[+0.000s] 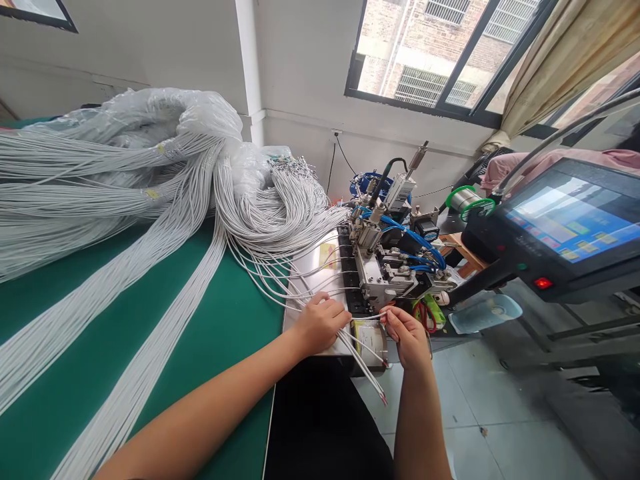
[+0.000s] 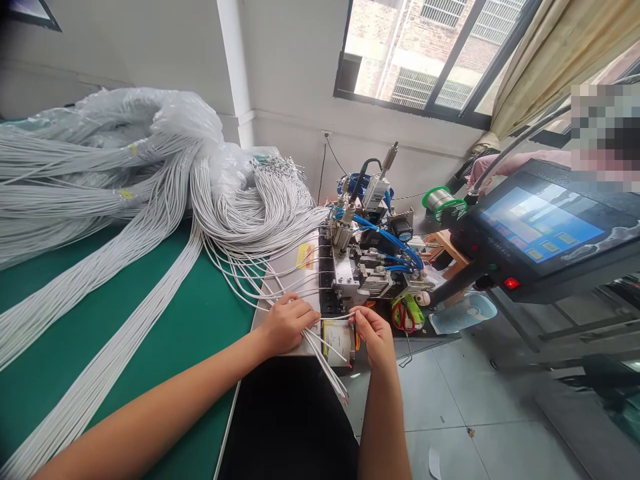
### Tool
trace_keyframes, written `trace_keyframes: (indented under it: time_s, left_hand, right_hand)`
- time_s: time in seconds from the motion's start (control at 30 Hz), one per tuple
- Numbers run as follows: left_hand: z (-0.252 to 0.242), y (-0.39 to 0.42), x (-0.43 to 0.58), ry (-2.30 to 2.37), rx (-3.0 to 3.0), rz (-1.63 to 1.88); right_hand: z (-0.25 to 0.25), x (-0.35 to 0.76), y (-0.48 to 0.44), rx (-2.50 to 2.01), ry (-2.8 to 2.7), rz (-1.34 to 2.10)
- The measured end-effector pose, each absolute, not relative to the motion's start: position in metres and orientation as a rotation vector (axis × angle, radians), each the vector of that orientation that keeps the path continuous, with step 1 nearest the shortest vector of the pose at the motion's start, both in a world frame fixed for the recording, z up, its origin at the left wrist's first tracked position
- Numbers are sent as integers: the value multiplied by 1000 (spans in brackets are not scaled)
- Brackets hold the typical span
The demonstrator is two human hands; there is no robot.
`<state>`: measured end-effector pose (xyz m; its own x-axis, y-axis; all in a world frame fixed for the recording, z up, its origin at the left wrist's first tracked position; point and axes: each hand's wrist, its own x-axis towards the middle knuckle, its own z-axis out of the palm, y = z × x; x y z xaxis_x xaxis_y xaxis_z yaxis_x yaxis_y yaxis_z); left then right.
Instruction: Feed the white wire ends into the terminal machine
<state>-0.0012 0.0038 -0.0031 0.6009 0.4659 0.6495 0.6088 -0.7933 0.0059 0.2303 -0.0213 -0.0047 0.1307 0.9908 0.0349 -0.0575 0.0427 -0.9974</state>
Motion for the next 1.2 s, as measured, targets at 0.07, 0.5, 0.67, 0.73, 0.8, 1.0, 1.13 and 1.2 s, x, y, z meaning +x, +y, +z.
trace_keyframes:
  time_s: [0.07, 0.5, 0.67, 0.73, 0.8, 1.0, 1.13, 1.2]
  left_hand:
    - [-4, 4, -1, -890, -2617, -967]
    - [-4, 5, -1, -901, -2630, -953]
    - [-3, 5, -1, -910, -2641, -938]
    - [-3, 5, -1, -903, -2640, -944]
    - [-4, 5, -2, -897, -2638, -947]
    - [-2, 4, -3, -900, -2638, -953]
    - [3, 2, -3, -911, -2626, -963]
    - [4, 2, -3, -907, -2622, -961]
  right_hand:
    - [-5, 231, -21, -1202, -1099, 1107]
    - [-6, 229, -21, -1199, -1090, 1123]
    - [-8, 229, -20, -1208, -1090, 1118]
    - [-8, 229, -20, -1223, -1093, 1113]
    - [-8, 229, -21, -1238, -1098, 1105]
    - [-7, 231, -21, -1285, -1148, 1065]
    - [-6, 233, -17, -1352, -1260, 949]
    - [-5, 233, -15, -1415, -1321, 883]
